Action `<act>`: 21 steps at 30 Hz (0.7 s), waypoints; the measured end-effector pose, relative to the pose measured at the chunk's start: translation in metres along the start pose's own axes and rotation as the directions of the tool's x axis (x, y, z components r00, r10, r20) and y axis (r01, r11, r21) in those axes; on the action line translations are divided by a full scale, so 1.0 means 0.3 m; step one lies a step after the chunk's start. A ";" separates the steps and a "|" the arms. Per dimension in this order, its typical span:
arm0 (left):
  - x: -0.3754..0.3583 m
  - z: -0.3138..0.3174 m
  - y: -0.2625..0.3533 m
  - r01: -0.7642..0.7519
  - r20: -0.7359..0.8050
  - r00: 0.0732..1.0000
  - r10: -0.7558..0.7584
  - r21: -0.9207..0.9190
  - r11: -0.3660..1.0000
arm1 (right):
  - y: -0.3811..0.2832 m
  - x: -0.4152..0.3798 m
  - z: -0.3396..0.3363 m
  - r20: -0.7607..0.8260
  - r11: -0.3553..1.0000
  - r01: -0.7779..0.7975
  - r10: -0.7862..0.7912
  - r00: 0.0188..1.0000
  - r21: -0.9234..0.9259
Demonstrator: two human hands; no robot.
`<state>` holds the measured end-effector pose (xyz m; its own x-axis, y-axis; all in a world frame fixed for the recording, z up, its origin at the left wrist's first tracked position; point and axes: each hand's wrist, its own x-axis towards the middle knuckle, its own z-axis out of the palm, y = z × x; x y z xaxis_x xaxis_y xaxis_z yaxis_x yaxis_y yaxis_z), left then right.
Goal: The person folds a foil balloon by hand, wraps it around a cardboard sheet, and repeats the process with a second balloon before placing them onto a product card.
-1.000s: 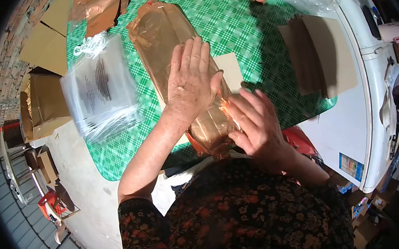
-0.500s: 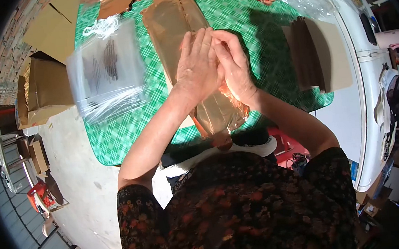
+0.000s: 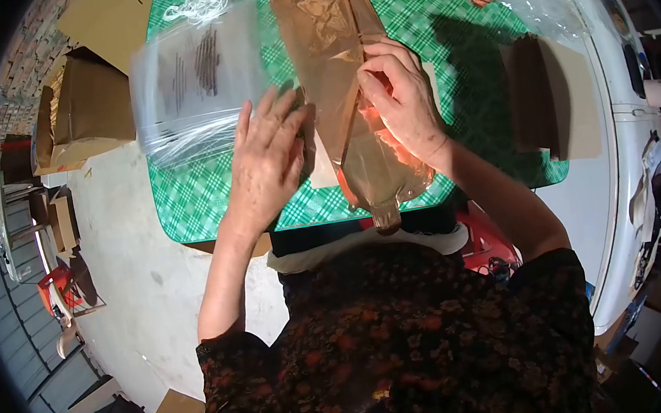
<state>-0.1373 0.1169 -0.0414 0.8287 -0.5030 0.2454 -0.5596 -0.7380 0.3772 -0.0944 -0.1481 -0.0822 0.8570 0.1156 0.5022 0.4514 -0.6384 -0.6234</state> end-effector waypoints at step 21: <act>-0.069 0.069 0.061 0.036 -0.030 0.999 -0.037 -0.039 0.999 | -0.032 -0.001 0.012 0.087 0.997 0.012 -0.005 0.996 -0.078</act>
<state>-0.1649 0.1046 -0.0580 0.8486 -0.4618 0.2581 -0.5290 -0.7375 0.4199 -0.0981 -0.1393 -0.0786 0.8730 0.1848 0.4514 0.4409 -0.6946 -0.5684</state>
